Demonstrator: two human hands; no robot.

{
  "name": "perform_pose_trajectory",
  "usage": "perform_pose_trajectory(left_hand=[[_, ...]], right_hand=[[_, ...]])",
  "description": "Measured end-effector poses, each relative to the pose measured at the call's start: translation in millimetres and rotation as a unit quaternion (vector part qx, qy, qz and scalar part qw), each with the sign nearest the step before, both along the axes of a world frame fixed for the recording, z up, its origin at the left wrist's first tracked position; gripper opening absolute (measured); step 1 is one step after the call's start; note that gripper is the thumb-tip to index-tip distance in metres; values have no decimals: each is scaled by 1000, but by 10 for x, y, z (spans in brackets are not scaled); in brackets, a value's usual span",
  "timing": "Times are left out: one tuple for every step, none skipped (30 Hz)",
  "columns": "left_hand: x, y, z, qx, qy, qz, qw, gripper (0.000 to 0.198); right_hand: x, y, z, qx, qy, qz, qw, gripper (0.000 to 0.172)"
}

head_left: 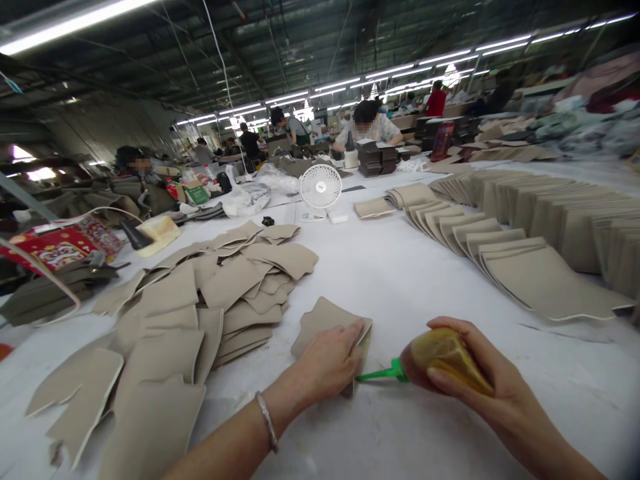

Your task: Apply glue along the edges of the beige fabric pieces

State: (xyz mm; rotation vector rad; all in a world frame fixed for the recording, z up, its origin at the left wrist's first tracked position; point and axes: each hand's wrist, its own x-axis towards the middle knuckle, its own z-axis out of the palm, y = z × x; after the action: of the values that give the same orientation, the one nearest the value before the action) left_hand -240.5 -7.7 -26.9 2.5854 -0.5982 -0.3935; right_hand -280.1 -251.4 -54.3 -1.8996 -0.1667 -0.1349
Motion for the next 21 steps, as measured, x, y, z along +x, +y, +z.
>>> perform_pose_trajectory(left_hand=[[-6,-2,7,0,0,0,1000,53],[-13,-4,17,-1,1,1,1000,53],[-22,-8,27,-1,2,2,1000,53],[-31,-12,35,0,4,2,1000,54],[-40,-15,40,2,6,3,1000,54],[-48,-18,42,4,6,4,1000,55],[-55,-19,40,5,6,5,1000,55],[-60,-19,35,4,5,8,1000,55],[-64,-18,28,3,4,10,1000,55],[-66,-17,21,1,3,13,1000,55],[-68,-15,14,-2,4,15,1000,54],[-69,-13,9,-3,6,17,1000,54],[-70,-12,6,-3,9,18,1000,54],[-70,-13,4,-2,11,19,1000,54],[-70,-15,5,-1,11,20,1000,55],[-69,-18,8,1,12,21,1000,55],[-68,-22,12,4,12,24,1000,55],[-66,-27,17,8,14,26,1000,55],[-64,-32,22,11,16,27,999,55],[-62,-37,27,12,17,28,999,55],[-61,-40,32,11,18,28,999,55]], right_hand=[[-8,4,1,1,-3,-11,1000,48],[-16,8,-1,3,-3,-21,1000,48],[-24,12,-5,6,1,-22,1000,48],[-34,17,-11,13,6,-15,1000,48],[-44,22,-18,23,12,-5,1000,48],[-54,28,-26,31,20,3,999,48],[-63,34,-32,36,23,9,999,48],[-70,40,-35,37,20,8,999,48],[-76,47,-35,35,12,-1,999,48],[-81,55,-33,32,5,-10,999,47],[-88,63,-29,31,4,-16,999,47],[-96,72,-26,33,6,-17,999,47],[-105,79,-23,38,12,-15,999,47],[-112,81,-23,43,21,-11,999,47],[-114,78,-26,45,30,-1,999,47],[-111,69,-32,44,33,7,998,47],[-102,54,-41,39,30,8,999,47],[-88,36,-50,31,24,4,999,47],[-75,19,-58,22,15,-8,1000,48],[-65,8,-65,13,6,-25,1000,49],[-63,5,-70,7,-5,-40,999,50]])
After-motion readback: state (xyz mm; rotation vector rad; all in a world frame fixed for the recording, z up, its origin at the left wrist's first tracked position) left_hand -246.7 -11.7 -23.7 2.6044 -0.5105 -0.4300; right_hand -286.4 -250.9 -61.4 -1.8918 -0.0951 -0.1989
